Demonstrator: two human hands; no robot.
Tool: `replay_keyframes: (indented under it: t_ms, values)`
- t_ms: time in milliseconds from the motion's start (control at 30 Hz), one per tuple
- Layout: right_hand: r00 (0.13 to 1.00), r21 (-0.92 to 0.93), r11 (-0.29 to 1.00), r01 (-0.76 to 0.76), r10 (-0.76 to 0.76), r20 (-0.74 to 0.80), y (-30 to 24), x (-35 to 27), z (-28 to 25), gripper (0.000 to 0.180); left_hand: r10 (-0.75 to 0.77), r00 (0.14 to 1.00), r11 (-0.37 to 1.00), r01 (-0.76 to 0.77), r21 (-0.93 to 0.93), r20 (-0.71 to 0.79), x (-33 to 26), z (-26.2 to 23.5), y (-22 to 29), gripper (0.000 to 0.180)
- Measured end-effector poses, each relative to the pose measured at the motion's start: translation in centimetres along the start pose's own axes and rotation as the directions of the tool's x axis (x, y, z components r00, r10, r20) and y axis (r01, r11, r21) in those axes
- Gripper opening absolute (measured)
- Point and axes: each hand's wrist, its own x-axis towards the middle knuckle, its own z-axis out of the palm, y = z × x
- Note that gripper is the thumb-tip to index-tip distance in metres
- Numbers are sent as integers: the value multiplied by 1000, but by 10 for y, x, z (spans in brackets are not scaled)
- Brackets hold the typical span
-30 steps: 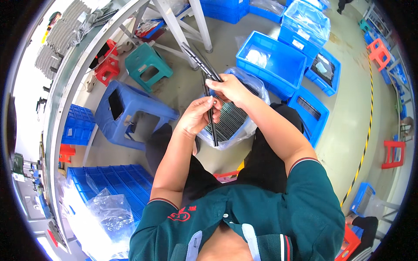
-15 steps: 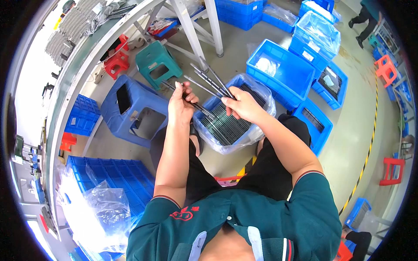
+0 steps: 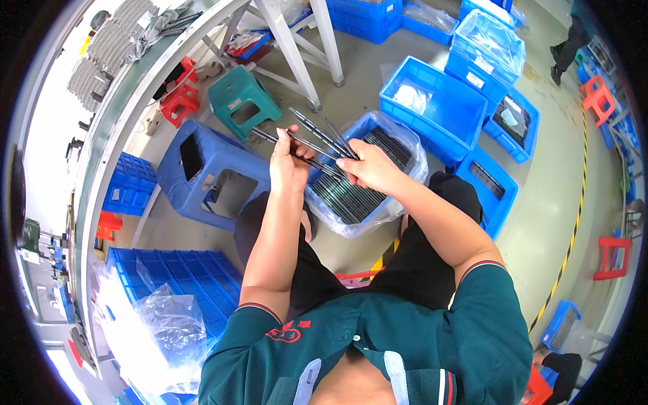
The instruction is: Sorting and inspecting black rods and placing them into storage bins in a manufacturing environment.
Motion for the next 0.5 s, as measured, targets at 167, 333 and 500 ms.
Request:
replay_keyframes:
  t_ms: [167, 333, 500]
  values:
    - [999, 265, 963, -43, 36, 34, 2, 8, 3, 15, -17, 996, 980, -2, 200, 91, -14, 12, -21, 26]
    - [981, 64, 991, 117, -105, -165, 4, 21, 7, 17, -122, 986, 969, 93, 228, 114, -24, 20, -33, 26]
    - [861, 55, 935, 350, -298, -412, -1, 37, -14, 10, -166, 979, 909, 106, 404, 115, -21, 18, -23, 28]
